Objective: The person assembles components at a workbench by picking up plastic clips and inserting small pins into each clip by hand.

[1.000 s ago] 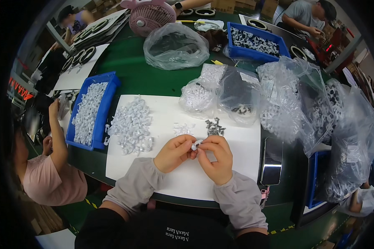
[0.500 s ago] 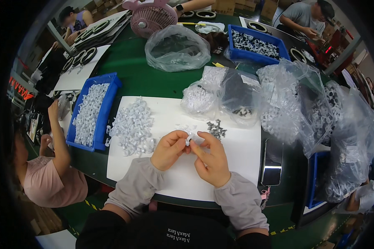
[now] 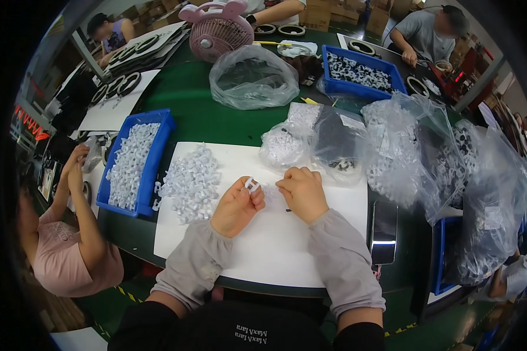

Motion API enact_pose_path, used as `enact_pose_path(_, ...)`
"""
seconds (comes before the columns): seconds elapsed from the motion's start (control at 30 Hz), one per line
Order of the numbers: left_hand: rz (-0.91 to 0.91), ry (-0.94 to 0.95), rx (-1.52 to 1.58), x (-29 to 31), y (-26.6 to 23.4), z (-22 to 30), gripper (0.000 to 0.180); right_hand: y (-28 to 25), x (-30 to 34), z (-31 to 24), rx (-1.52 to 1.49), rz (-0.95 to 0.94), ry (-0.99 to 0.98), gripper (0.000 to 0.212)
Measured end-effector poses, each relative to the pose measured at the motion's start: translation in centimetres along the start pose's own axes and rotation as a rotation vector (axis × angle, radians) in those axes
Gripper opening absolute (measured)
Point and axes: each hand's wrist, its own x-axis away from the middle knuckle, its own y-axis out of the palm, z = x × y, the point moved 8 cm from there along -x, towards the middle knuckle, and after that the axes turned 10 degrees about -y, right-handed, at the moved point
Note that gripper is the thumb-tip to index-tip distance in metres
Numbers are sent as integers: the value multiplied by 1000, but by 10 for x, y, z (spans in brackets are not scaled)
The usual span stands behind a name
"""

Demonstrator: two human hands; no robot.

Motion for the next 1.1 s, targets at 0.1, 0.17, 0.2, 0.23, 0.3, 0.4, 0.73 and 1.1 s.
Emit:
enact_pose_path(0.1, -21, -4, -31, -1, 3, -1, 26, 7, 1, 11, -14, -44, 44, 8)
enact_pose_path(0.17, -15, -7, -71, -1, 0, -2, 26, 6, -1, 6, -7, -27, 33, 8)
enact_pose_path(0.2, -32, -13, -92, -1, 0, -3, 25, 3, -1, 2, 2, -11, 25, 9)
enact_pose_path(0.23, -43, -16, -113, 0, -1, -3, 24, 0, -1, -4, -3, -12, 21, 9)
enact_pose_path(0.3, -28, -30, -161, 0, -2, -4, 24, -11, 6, 0, -478, 92, 305, 12)
enact_pose_path(0.4, 0, -68, -241, 0, 1, -9, 24, -38, 8, -30, -541, 214, 157, 15)
enact_pose_path(0.73, 26, -145, -399, 1, 12, -16, 24, -47, 22, -58, -374, 338, 32, 16)
enact_pose_path(1.1, 26, -139, -388, 2, 1, -18, 29, -23, 39, -23, -557, 358, 339, 24)
